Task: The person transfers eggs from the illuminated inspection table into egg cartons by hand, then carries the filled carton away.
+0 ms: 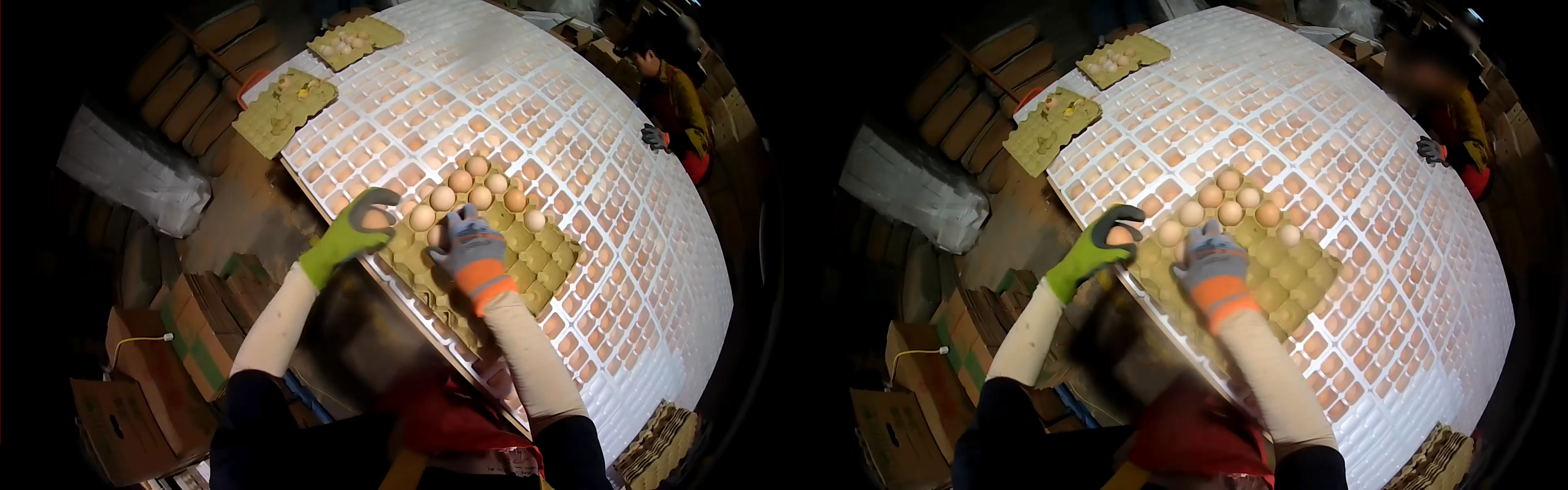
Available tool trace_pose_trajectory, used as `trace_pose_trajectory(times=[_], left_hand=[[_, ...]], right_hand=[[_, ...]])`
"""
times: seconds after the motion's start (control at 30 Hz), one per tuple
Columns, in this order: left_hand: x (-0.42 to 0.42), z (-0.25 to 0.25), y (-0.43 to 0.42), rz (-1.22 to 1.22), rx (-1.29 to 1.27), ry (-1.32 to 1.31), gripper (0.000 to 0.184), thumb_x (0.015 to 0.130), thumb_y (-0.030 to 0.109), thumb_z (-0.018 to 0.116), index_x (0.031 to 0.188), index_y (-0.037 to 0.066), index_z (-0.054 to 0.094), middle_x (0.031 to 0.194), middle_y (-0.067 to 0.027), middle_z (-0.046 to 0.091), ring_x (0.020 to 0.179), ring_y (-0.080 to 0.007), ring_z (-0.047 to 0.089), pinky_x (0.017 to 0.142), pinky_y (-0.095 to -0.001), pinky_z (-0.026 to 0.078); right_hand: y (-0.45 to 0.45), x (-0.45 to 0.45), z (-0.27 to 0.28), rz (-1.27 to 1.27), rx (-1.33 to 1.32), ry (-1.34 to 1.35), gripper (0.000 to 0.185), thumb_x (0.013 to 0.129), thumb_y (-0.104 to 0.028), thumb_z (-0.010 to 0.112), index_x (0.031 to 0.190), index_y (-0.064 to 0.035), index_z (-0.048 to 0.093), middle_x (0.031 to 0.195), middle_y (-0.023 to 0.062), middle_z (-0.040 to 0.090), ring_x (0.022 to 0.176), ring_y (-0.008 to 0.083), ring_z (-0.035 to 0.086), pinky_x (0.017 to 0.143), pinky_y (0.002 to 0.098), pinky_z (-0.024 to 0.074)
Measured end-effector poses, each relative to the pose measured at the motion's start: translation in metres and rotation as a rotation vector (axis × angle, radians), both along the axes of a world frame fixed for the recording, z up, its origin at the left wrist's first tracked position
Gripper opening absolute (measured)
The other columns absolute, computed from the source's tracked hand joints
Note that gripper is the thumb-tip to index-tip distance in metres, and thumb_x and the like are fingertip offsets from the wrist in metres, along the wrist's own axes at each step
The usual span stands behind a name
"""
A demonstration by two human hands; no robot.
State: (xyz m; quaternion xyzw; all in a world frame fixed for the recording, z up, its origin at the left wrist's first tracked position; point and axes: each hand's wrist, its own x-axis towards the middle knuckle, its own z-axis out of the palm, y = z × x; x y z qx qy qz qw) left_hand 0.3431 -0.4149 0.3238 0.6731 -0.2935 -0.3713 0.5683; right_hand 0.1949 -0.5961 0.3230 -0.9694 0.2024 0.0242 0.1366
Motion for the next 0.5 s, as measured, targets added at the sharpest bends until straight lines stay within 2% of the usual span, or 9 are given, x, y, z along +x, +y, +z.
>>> trace_pose_trajectory(times=[0.07, 0.1, 0.13, 0.17, 0.27, 0.33, 0.4, 0.47, 0.5], left_hand=[[-0.012, 0.033, -0.030, -0.209, 0.191, -0.645, 0.050, 0.081, 0.010, 0.071, 0.131, 0.012, 0.062, 0.127, -0.0114, 0.059, 0.113, -0.0274, 0.063, 0.091, -0.0366, 0.054], [0.006, 0.017, -0.039, -0.265, -0.001, -1.244, 0.044, 0.081, 0.013, 0.075, 0.124, 0.012, 0.066, 0.115, -0.0088, 0.064, 0.096, -0.0239, 0.067, 0.082, -0.0350, 0.055], [0.019, 0.000, -0.040, -0.262, -0.010, -1.235, 0.044, 0.081, 0.013, 0.075, 0.124, 0.012, 0.066, 0.115, -0.0088, 0.064, 0.096, -0.0239, 0.067, 0.082, -0.0350, 0.055], [0.022, 0.002, -0.044, -0.322, 0.089, -0.917, 0.052, 0.075, 0.013, 0.077, 0.126, 0.013, 0.065, 0.120, -0.0116, 0.063, 0.104, -0.0301, 0.065, 0.087, -0.0380, 0.054], [0.015, 0.016, -0.044, -0.417, 0.155, -0.983, 0.056, 0.071, 0.010, 0.079, 0.126, 0.012, 0.064, 0.120, -0.0125, 0.064, 0.107, -0.0308, 0.065, 0.090, -0.0391, 0.053], [0.011, 0.004, -0.032, -0.077, 0.079, -0.412, 0.050, 0.077, 0.009, 0.078, 0.125, 0.010, 0.063, 0.117, -0.0098, 0.066, 0.099, -0.0246, 0.066, 0.087, -0.0376, 0.054], [0.027, -0.019, -0.026, 0.027, -0.021, 0.178, 0.056, 0.089, 0.009, 0.069, 0.141, 0.009, 0.050, 0.122, -0.0105, 0.065, 0.098, -0.0158, 0.066, 0.077, -0.0286, 0.054], [0.023, -0.008, -0.032, 0.013, -0.300, 0.560, 0.067, 0.090, 0.007, 0.066, 0.151, 0.009, 0.040, 0.124, -0.0119, 0.064, 0.102, -0.0127, 0.065, 0.073, -0.0243, 0.053], [0.021, -0.008, -0.043, 0.033, -0.274, 0.427, 0.065, 0.088, 0.008, 0.069, 0.149, 0.009, 0.046, 0.131, -0.0104, 0.061, 0.104, -0.0159, 0.065, 0.078, -0.0287, 0.055]], right_hand=[[-0.001, 0.002, -0.008, 0.021, -0.041, -0.025, 0.054, 0.079, -0.046, 0.078, 0.116, -0.0088, 0.062, 0.121, 0.0134, 0.063, 0.109, 0.0335, 0.065, 0.088, 0.0469, 0.0550], [-0.008, -0.010, -0.019, 0.011, 0.058, -0.274, 0.050, 0.081, -0.042, 0.076, 0.116, -0.0080, 0.063, 0.118, 0.0132, 0.065, 0.106, 0.0323, 0.066, 0.087, 0.0456, 0.0557], [-0.018, -0.021, -0.028, 0.007, 0.157, -0.515, 0.046, 0.083, -0.039, 0.075, 0.115, -0.0072, 0.064, 0.114, 0.0130, 0.067, 0.102, 0.0311, 0.067, 0.086, 0.0443, 0.0563], [-0.028, -0.034, 0.000, -0.062, 0.642, -0.472, 0.036, 0.086, -0.027, 0.070, 0.115, -0.0068, 0.065, 0.108, 0.0141, 0.068, 0.091, 0.0281, 0.068, 0.082, 0.0381, 0.0574], [-0.057, -0.061, 0.017, -0.370, 1.524, -0.567, 0.037, 0.091, -0.014, 0.066, 0.127, -0.0099, 0.060, 0.105, 0.0098, 0.067, 0.082, 0.0175, 0.066, 0.060, 0.0284, 0.0520], [-0.059, -0.048, 0.016, -0.325, 1.242, -0.623, 0.037, 0.093, -0.021, 0.063, 0.129, -0.0156, 0.060, 0.110, 0.0104, 0.065, 0.085, 0.0204, 0.067, 0.063, 0.0344, 0.0536], [-0.059, -0.030, 0.001, -0.042, 0.109, -0.661, 0.036, 0.088, -0.025, 0.067, 0.123, -0.0146, 0.064, 0.117, 0.0158, 0.061, 0.092, 0.0293, 0.068, 0.072, 0.0437, 0.0548], [-0.043, -0.004, 0.010, -0.097, -0.109, -0.093, 0.035, 0.083, -0.035, 0.076, 0.113, -0.0193, 0.068, 0.121, 0.0148, 0.059, 0.096, 0.0327, 0.067, 0.076, 0.0458, 0.0559], [-0.031, 0.008, 0.016, -0.106, -0.196, 0.081, 0.037, 0.082, -0.038, 0.078, 0.111, -0.0187, 0.069, 0.121, 0.0126, 0.058, 0.096, 0.0328, 0.066, 0.074, 0.0451, 0.0559]])
